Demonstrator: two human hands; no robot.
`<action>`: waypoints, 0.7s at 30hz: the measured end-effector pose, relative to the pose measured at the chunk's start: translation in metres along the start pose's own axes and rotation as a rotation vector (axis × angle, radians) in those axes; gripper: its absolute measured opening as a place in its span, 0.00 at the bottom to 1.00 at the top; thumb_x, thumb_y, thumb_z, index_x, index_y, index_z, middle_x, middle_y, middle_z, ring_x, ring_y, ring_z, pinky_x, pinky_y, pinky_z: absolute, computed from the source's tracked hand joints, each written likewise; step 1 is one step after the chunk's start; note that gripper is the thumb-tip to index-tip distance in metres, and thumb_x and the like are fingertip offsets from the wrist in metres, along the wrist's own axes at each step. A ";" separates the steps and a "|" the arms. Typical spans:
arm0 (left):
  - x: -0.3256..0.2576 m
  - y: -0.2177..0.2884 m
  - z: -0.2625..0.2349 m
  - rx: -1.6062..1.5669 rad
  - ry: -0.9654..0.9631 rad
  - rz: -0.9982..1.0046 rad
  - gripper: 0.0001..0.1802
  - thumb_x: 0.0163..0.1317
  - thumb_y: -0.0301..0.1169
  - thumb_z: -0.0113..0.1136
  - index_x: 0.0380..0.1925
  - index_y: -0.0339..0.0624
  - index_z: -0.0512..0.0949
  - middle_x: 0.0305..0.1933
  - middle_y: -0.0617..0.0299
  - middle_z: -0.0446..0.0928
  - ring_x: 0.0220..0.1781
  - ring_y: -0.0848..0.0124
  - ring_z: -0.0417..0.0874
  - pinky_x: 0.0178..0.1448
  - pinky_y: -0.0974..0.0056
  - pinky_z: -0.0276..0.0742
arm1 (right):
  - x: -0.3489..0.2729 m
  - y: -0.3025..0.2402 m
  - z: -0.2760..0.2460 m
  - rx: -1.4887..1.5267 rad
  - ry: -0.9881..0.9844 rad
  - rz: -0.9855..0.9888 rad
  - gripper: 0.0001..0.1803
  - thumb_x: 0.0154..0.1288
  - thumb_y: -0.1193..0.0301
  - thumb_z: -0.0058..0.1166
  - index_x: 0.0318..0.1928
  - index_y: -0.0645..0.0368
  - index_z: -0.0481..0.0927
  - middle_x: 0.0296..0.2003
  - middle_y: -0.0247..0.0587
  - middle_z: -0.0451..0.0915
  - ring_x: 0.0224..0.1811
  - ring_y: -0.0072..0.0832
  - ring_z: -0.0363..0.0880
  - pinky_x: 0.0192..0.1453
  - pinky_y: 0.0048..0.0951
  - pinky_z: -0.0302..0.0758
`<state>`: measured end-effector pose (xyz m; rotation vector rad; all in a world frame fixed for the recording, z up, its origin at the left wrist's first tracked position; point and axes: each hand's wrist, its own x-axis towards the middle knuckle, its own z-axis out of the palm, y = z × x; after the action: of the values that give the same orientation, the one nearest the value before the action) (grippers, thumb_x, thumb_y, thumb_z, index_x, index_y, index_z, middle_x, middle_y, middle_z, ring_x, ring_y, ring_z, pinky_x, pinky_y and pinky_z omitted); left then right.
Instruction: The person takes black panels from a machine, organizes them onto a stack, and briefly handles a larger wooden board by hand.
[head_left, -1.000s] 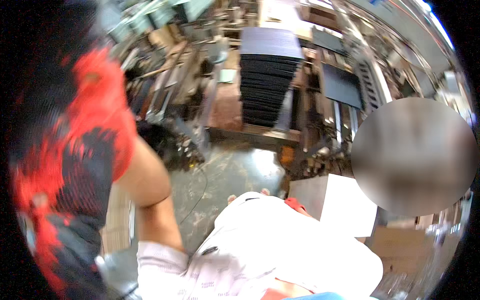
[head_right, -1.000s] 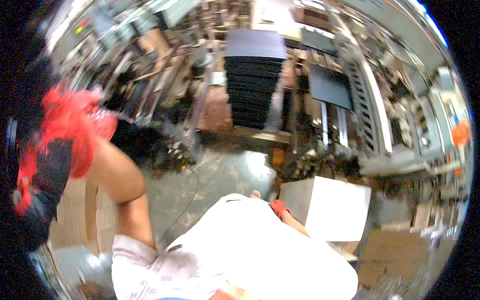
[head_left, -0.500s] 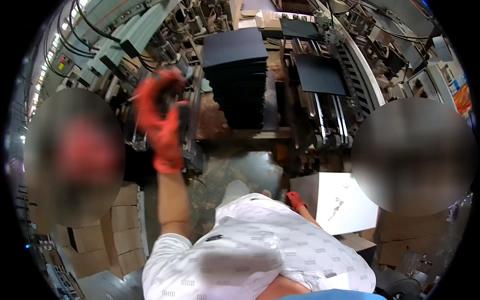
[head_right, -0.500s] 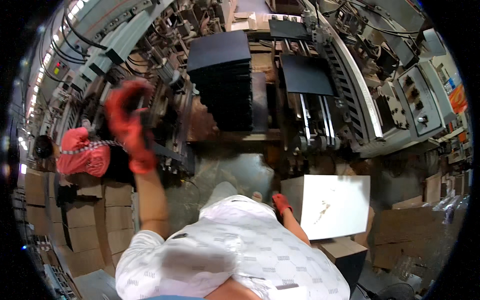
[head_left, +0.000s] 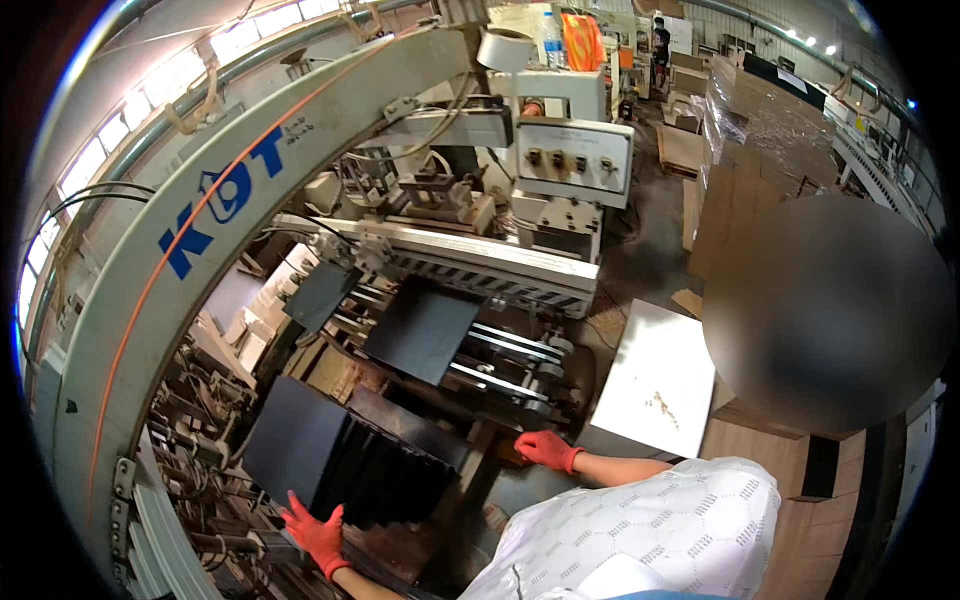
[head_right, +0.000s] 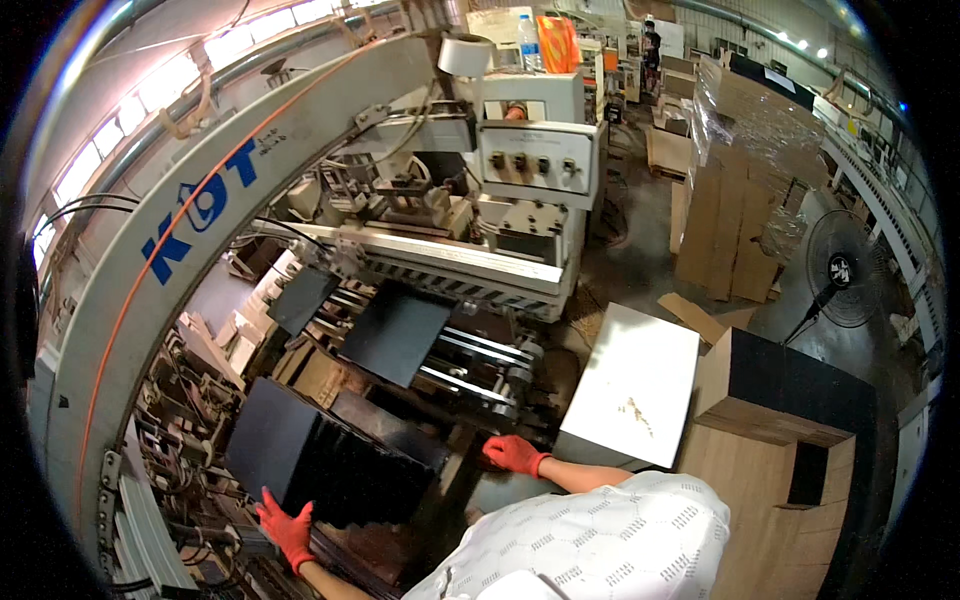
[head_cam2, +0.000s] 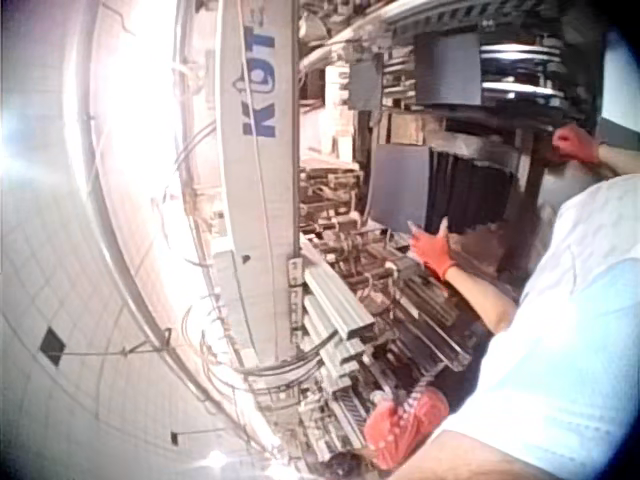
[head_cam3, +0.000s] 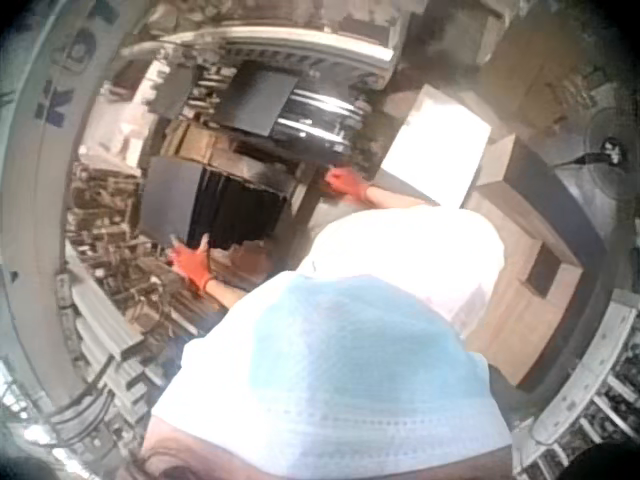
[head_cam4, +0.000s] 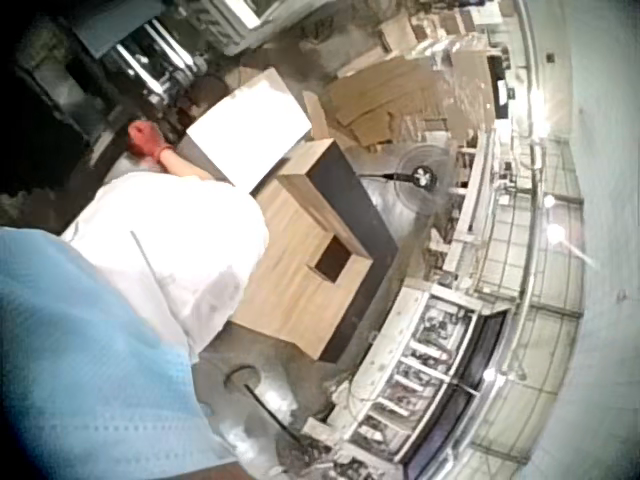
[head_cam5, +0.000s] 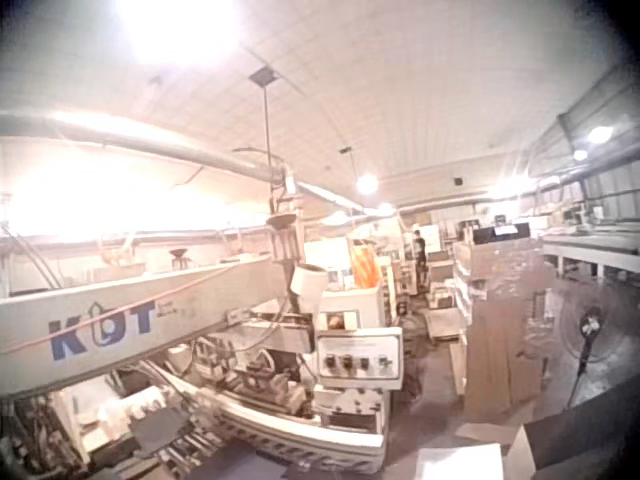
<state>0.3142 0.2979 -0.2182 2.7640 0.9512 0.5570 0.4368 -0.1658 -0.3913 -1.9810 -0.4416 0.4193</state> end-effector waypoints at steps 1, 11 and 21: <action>0.014 0.007 0.005 0.012 -0.026 -0.006 0.59 0.37 0.48 0.78 0.72 0.56 0.56 0.74 0.36 0.50 0.74 0.42 0.54 0.72 0.44 0.56 | 0.017 -0.027 -0.001 0.099 0.142 -0.046 0.13 0.67 0.62 0.49 0.36 0.59 0.79 0.28 0.41 0.80 0.29 0.31 0.78 0.37 0.33 0.74; 0.019 -0.010 0.016 0.066 0.245 0.235 0.29 0.54 0.41 0.67 0.57 0.46 0.76 0.66 0.49 0.69 0.66 0.49 0.68 0.71 0.47 0.57 | 0.220 -0.092 0.031 1.067 0.274 0.411 0.26 0.65 0.46 0.56 0.44 0.58 0.72 0.26 0.44 0.77 0.21 0.33 0.77 0.27 0.35 0.78; -0.025 0.001 0.000 -0.156 0.344 0.168 0.28 0.54 0.41 0.68 0.55 0.43 0.76 0.64 0.48 0.70 0.66 0.50 0.69 0.69 0.47 0.60 | 0.255 -0.054 0.052 1.245 0.378 0.551 0.29 0.61 0.43 0.56 0.57 0.44 0.73 0.47 0.33 0.80 0.32 0.35 0.77 0.37 0.38 0.74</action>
<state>0.2967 0.2816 -0.2252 2.6702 0.6987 1.1119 0.6279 0.0190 -0.3901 -0.8671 0.5416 0.4714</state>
